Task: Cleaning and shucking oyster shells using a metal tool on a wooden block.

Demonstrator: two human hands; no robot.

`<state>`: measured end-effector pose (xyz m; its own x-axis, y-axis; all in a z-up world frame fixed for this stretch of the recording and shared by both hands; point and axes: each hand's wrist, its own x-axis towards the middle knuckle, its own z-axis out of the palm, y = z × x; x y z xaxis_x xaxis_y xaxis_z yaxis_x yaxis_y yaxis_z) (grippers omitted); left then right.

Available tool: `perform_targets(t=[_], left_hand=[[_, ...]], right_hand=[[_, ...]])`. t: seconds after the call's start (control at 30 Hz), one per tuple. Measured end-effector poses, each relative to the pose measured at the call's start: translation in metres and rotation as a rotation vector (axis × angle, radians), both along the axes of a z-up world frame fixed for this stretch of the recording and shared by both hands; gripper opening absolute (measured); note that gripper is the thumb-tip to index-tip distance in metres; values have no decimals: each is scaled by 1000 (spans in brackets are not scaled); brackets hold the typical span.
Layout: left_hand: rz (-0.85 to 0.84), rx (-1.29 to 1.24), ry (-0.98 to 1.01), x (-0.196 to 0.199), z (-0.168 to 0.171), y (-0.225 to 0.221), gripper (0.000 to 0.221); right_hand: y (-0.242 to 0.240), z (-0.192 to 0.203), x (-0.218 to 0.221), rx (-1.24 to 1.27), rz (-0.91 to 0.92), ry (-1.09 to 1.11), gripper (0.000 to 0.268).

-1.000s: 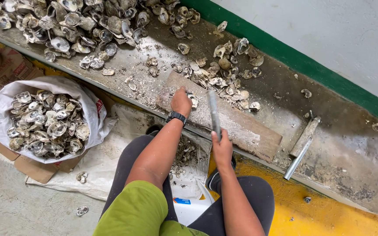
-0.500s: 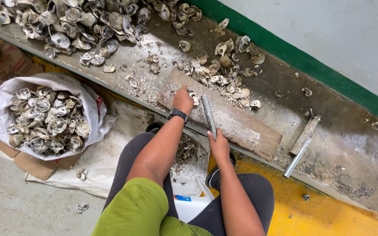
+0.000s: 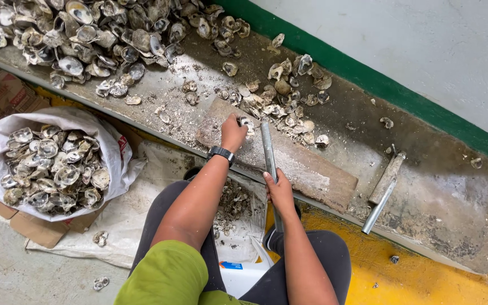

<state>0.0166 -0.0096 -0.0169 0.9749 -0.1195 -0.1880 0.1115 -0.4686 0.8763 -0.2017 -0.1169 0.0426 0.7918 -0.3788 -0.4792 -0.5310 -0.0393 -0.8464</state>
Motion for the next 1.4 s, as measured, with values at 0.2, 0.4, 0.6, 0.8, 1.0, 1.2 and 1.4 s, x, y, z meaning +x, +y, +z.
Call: perform_targets(t=[0.2, 0.4, 0.6, 0.8, 1.0, 1.2, 1.4], left_hand=[[60, -5, -516, -14, 59, 5, 25], [127, -39, -54, -7, 88, 12, 16], [148, -205, -87, -3, 62, 12, 12], [124, -280, -95, 13, 46, 17, 19], [163, -99, 29, 38, 80, 166, 17], [284, 672, -130, -1, 18, 404, 20], [339, 1001, 10, 2, 22, 450, 23]], right_hand=[[12, 22, 5, -275, 30, -117, 32], [4, 35, 4, -66, -164, -178, 29], [-12, 33, 6, 68, -318, -276, 27], [-15, 22, 7, 225, -305, -193, 30], [-30, 4, 6, 417, -407, -155, 32], [-44, -14, 3, 607, -558, -136, 32], [-36, -23, 13, 718, -603, -171, 32]])
